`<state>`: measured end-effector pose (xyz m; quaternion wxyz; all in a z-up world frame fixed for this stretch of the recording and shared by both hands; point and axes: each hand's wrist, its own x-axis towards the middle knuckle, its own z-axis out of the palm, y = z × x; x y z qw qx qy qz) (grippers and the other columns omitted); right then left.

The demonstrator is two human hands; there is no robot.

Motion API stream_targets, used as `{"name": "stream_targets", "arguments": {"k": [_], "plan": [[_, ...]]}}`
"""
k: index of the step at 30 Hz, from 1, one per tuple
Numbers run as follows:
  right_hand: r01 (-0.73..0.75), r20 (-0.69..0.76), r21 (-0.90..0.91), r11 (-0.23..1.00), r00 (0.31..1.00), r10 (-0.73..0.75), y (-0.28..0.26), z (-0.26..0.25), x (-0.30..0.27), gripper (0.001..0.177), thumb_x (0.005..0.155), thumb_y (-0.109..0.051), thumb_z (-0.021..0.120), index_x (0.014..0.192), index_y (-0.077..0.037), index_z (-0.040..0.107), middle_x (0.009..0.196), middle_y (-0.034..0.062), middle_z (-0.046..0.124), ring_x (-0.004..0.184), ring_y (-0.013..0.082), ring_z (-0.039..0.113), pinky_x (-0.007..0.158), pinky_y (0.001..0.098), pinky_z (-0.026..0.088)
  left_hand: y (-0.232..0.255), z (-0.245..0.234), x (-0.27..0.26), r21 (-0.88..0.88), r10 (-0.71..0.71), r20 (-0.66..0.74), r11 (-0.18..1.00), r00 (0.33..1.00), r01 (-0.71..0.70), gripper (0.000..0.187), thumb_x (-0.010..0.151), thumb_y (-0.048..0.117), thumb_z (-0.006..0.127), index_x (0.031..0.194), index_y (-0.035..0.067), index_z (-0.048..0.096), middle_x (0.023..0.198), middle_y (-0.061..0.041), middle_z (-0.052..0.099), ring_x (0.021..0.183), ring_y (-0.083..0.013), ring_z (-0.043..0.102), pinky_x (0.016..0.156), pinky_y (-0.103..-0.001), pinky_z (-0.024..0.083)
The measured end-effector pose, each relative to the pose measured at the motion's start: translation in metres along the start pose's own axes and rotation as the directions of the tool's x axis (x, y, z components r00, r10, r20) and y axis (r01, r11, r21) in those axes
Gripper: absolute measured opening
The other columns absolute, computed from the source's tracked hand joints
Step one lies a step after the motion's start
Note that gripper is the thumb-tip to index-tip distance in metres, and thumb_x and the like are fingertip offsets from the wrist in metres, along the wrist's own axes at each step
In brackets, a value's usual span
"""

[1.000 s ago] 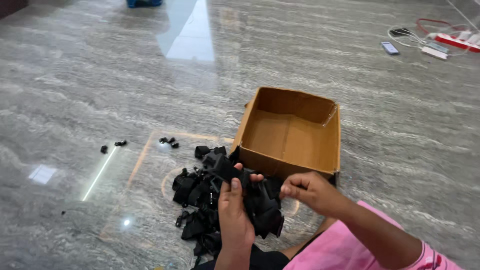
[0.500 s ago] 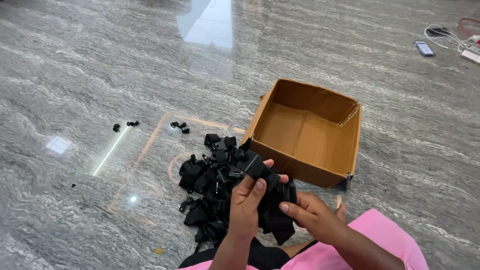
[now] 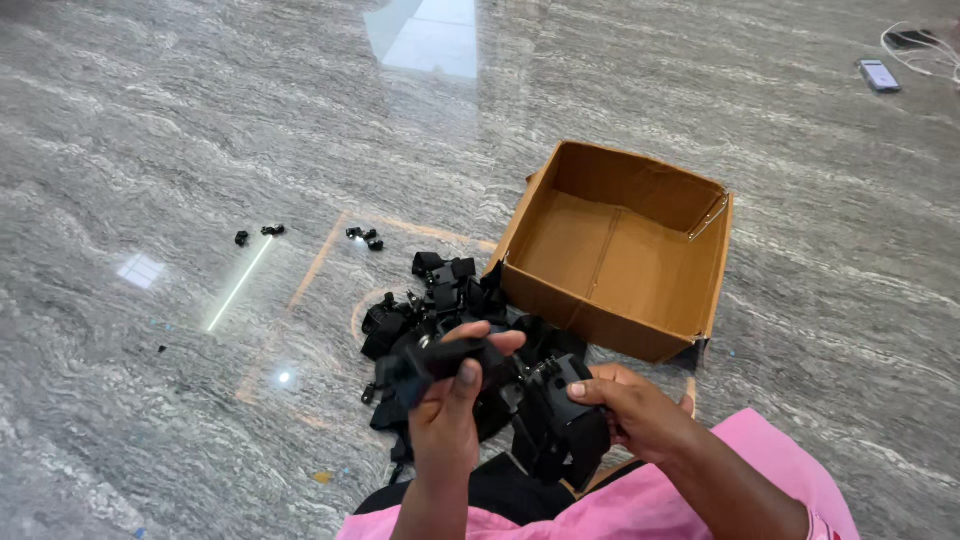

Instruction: The person sits on the floor and assembles small black plastic camera parts by hand. They pick up components from a pile, fit them together, and occasionally use a small metal tool to tighten or adjust the pieces. The person handles the parts one at a time and places the assembled units back into the pile.

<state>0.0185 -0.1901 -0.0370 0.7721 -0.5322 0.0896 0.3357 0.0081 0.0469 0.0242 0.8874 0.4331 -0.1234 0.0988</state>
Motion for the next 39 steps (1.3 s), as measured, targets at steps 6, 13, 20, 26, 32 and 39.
{"name": "stream_targets", "arguments": {"k": [6,13,20,26,32,39], "plan": [[-0.007,0.082,-0.126,0.992,0.996,0.018,0.008,0.002,0.000,0.027,0.087,-0.030,0.068,0.084,-0.003,0.066,0.058,-0.0019,0.055,0.040,0.0073,0.041,0.037,0.0244,0.026,-0.015,-0.002,0.016,0.084,-0.364,0.102,0.930,0.926,0.357,0.032,0.103,0.017,0.060,0.127,-0.003,0.067,0.107,-0.019,0.077,0.104,-0.0218,0.073,0.097,-0.036,0.056],[0.021,0.090,-0.198,0.980,0.996,-0.003,0.015,0.006,-0.001,0.028,0.089,-0.030,0.068,0.079,-0.004,0.067,0.057,-0.0042,0.051,0.042,0.0064,0.039,0.040,0.0246,0.025,-0.022,-0.009,0.016,-0.113,-0.409,0.106,0.901,0.906,0.419,0.030,0.103,0.015,0.060,0.122,-0.007,0.069,0.098,-0.021,0.077,0.089,-0.0227,0.077,0.084,-0.035,0.062],[-0.029,0.032,-0.093,0.995,0.999,0.033,0.014,0.014,-0.006,0.022,0.088,-0.022,0.067,0.085,0.000,0.069,0.063,0.0004,0.061,0.046,0.0085,0.049,0.041,0.0232,0.034,-0.017,-0.014,0.018,0.022,-0.438,0.142,0.898,0.888,0.440,0.027,0.102,0.013,0.060,0.117,-0.008,0.069,0.097,-0.014,0.076,0.092,-0.0232,0.077,0.087,-0.035,0.062],[-0.030,-0.037,0.084,0.996,0.999,0.033,0.020,0.014,-0.004,0.026,0.085,-0.018,0.069,0.094,0.006,0.069,0.074,0.0067,0.069,0.058,0.0129,0.063,0.050,0.0254,0.048,-0.015,-0.011,0.019,-0.001,-0.447,0.144,0.892,0.883,0.452,0.028,0.102,0.016,0.060,0.116,-0.006,0.070,0.093,-0.016,0.077,0.089,-0.0226,0.077,0.085,-0.034,0.062],[-0.019,-0.105,0.217,0.976,0.994,0.043,0.023,0.001,0.004,0.031,0.079,-0.016,0.071,0.099,0.005,0.065,0.080,0.0098,0.068,0.065,0.0162,0.066,0.057,0.0296,0.055,-0.024,-0.008,0.021,-0.186,-0.557,0.071,0.808,0.827,0.560,0.031,0.100,0.022,0.059,0.114,-0.002,0.071,0.089,-0.016,0.076,0.077,-0.0174,0.071,0.073,-0.030,0.056],[-0.003,-0.172,0.164,0.986,0.985,0.031,0.025,0.000,0.003,0.031,0.079,-0.016,0.073,0.101,0.005,0.065,0.077,0.0095,0.068,0.062,0.0159,0.065,0.054,0.0296,0.052,-0.028,-0.010,0.022,-0.243,-0.638,0.009,0.746,0.770,0.620,0.034,0.099,0.027,0.057,0.115,0.001,0.071,0.095,-0.012,0.078,0.073,-0.0111,0.064,0.068,-0.026,0.050]]}}
